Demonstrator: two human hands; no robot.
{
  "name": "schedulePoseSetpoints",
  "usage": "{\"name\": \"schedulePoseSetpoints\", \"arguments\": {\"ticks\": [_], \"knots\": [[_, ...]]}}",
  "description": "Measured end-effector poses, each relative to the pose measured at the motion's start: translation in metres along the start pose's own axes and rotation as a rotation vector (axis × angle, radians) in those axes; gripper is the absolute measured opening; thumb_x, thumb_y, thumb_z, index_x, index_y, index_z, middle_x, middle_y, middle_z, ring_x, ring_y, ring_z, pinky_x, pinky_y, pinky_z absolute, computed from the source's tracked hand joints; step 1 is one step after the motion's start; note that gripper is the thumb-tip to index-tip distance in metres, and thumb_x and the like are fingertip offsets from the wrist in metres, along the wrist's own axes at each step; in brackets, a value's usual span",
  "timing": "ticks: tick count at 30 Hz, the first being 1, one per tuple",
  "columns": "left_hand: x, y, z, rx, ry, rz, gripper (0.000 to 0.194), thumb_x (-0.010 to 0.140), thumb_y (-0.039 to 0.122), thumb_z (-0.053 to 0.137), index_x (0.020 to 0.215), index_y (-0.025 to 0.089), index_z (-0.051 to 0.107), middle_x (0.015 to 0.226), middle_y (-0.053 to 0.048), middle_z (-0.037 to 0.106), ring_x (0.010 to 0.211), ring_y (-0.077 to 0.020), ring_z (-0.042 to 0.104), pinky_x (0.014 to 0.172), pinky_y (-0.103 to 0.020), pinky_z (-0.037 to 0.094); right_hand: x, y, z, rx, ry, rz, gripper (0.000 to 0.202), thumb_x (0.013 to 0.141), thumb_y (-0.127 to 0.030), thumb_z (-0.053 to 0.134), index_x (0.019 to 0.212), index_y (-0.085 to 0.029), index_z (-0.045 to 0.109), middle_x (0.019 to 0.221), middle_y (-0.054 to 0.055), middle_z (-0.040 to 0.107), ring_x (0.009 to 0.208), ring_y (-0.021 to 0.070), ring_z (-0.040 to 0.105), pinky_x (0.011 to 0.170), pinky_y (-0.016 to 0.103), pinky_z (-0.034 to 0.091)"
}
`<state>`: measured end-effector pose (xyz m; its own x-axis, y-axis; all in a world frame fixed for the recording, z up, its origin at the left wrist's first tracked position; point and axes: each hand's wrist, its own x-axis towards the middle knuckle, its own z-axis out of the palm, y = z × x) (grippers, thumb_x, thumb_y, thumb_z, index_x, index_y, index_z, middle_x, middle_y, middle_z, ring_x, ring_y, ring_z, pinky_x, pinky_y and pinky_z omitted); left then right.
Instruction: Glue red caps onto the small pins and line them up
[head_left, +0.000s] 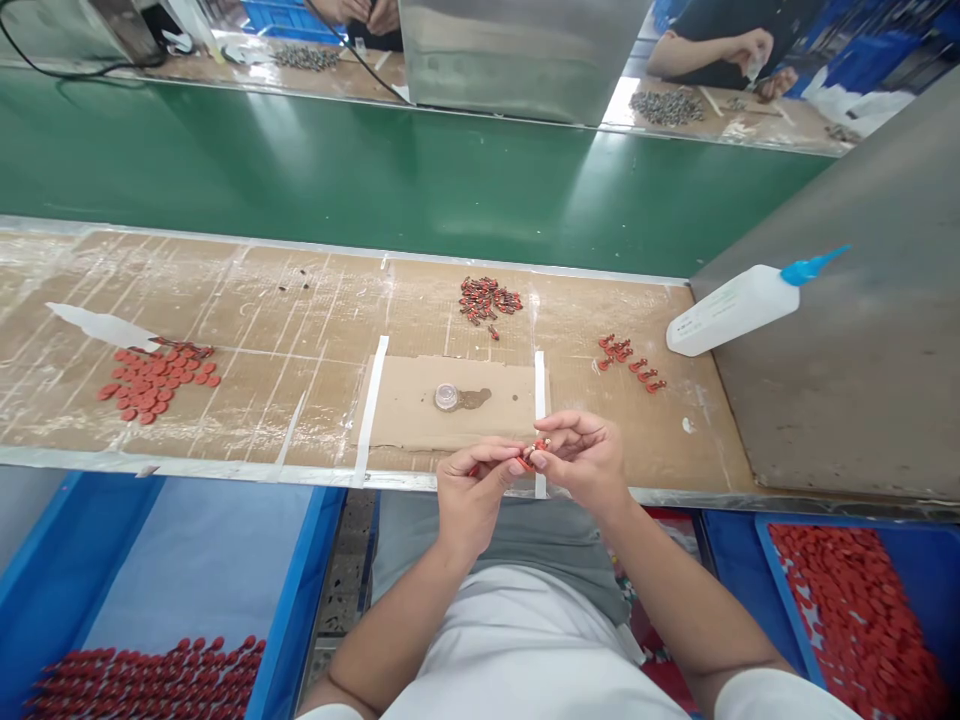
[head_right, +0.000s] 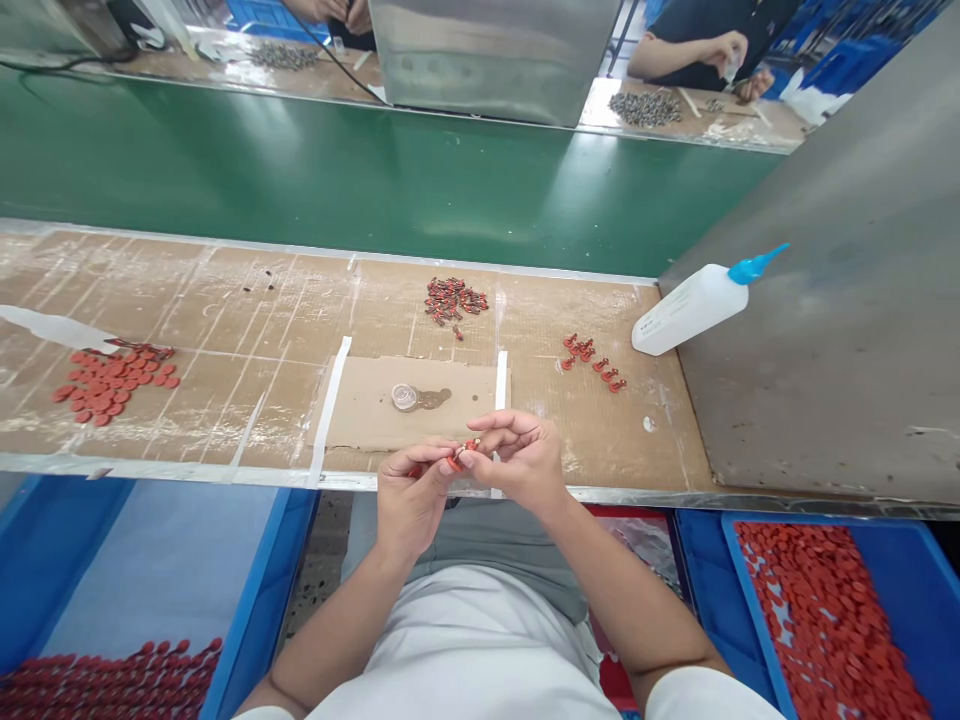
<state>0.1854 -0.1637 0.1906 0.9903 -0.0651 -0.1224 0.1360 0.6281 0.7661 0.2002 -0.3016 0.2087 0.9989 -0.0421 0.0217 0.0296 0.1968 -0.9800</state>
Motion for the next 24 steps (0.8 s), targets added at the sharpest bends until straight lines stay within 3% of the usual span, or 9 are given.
{"name": "schedulePoseSetpoints", "arguments": {"ticks": [6, 17, 20, 24], "knots": [[0.001, -0.002, -0.002, -0.025, -0.05, 0.05, 0.014, 0.068, 0.016, 0.082, 0.076, 0.026, 0.077, 0.086, -0.003, 0.074, 0.081, -0.0135, 0.069, 0.078, -0.028, 0.059, 0.003, -0.006, 0.003, -0.04, -0.053, -0.101, 0.03, 0.062, -0.024, 0.085, 0.09, -0.019, 0.074, 0.054, -0.002, 0.068, 0.046, 0.0111, 0.064, 0.051, 0.02, 0.057], [0.004, 0.0, 0.0, -0.056, -0.028, 0.003, 0.017, 0.065, 0.017, 0.084, 0.079, 0.023, 0.077, 0.088, -0.004, 0.075, 0.084, -0.016, 0.071, 0.08, -0.029, 0.059, 0.002, 0.001, -0.004, 0.012, -0.076, 0.023, 0.03, 0.064, -0.031, 0.086, 0.087, -0.018, 0.072, 0.069, 0.004, 0.074, 0.058, 0.0155, 0.071, 0.054, 0.024, 0.06], [0.005, 0.001, -0.001, -0.118, -0.005, -0.12, 0.017, 0.072, 0.031, 0.08, 0.084, 0.02, 0.077, 0.092, -0.007, 0.076, 0.087, -0.0169, 0.071, 0.082, -0.029, 0.059, 0.008, 0.002, -0.009, -0.082, 0.035, -0.055, 0.026, 0.066, -0.032, 0.085, 0.085, -0.02, 0.073, 0.071, 0.004, 0.075, 0.061, 0.0162, 0.071, 0.056, 0.025, 0.059], [0.007, 0.003, -0.006, -0.251, 0.096, -0.304, 0.033, 0.085, 0.045, 0.064, 0.086, 0.014, 0.076, 0.093, -0.01, 0.075, 0.087, -0.0154, 0.072, 0.081, -0.026, 0.059, 0.038, 0.0, -0.031, -0.538, 0.384, -0.289, 0.022, 0.073, -0.035, 0.078, 0.089, -0.02, 0.074, 0.081, 0.005, 0.076, 0.067, 0.0159, 0.069, 0.062, 0.028, 0.056]]}}
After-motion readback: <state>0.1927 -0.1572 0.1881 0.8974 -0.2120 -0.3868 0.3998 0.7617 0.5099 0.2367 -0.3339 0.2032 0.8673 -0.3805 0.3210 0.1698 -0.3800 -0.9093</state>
